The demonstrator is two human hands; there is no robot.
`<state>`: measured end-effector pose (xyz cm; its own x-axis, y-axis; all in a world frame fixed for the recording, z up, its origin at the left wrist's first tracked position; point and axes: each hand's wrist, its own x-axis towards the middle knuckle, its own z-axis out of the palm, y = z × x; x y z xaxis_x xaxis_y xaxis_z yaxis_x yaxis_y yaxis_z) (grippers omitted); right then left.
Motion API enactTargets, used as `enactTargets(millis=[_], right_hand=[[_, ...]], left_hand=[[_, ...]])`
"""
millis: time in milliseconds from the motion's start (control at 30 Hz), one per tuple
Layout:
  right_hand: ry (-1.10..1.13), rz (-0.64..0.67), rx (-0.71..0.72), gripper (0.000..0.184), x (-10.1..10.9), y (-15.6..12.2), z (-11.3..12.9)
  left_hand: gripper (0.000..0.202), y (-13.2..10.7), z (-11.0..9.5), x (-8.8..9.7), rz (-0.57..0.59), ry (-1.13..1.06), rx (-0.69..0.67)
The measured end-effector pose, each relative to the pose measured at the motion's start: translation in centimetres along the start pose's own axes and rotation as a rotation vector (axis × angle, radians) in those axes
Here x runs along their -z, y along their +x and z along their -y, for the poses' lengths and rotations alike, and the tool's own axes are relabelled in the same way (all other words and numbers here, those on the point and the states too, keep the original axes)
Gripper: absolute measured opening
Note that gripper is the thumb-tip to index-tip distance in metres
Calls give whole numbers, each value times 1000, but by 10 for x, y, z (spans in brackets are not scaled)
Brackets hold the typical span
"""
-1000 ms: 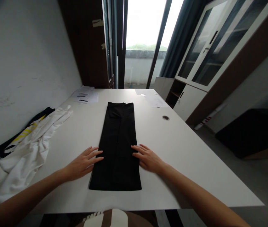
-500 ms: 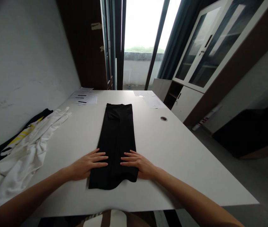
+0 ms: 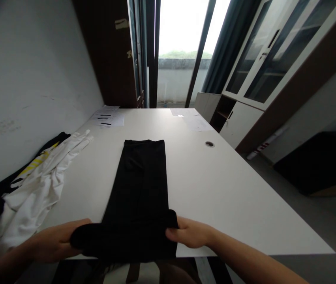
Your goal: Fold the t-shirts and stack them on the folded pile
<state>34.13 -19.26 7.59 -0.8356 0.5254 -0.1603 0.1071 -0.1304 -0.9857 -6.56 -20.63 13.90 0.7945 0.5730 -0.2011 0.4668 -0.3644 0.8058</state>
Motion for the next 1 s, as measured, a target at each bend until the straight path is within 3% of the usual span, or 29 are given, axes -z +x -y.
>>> enactTargets(millis=[100,167,267,400,533,800,933,1000], right_hand=[[199,-95,-15,65,6,10,3],[331,-192,-19,66,17,25,9],[472,-328,4,60,48,56,25],[602,-445,63,47,98,102,48],[687,-523,74,43,142,145,51],[662,-629,-87,36,209,199,27],[589,-698,-145,32,236,219,32],[525,-699,-126,33,246,227,38]], left_hand=[[67,1,11,4,-41,-248,14],[68,16,28,10,-116,-439,14],[63,57,55,31,-254,-742,55],[54,120,79,76,-410,-1072,127],[49,168,100,112,-542,-1280,132],[46,226,142,144,-638,-1227,257],[47,246,149,169,-621,-1126,279],[49,255,153,181,-672,-1022,275]])
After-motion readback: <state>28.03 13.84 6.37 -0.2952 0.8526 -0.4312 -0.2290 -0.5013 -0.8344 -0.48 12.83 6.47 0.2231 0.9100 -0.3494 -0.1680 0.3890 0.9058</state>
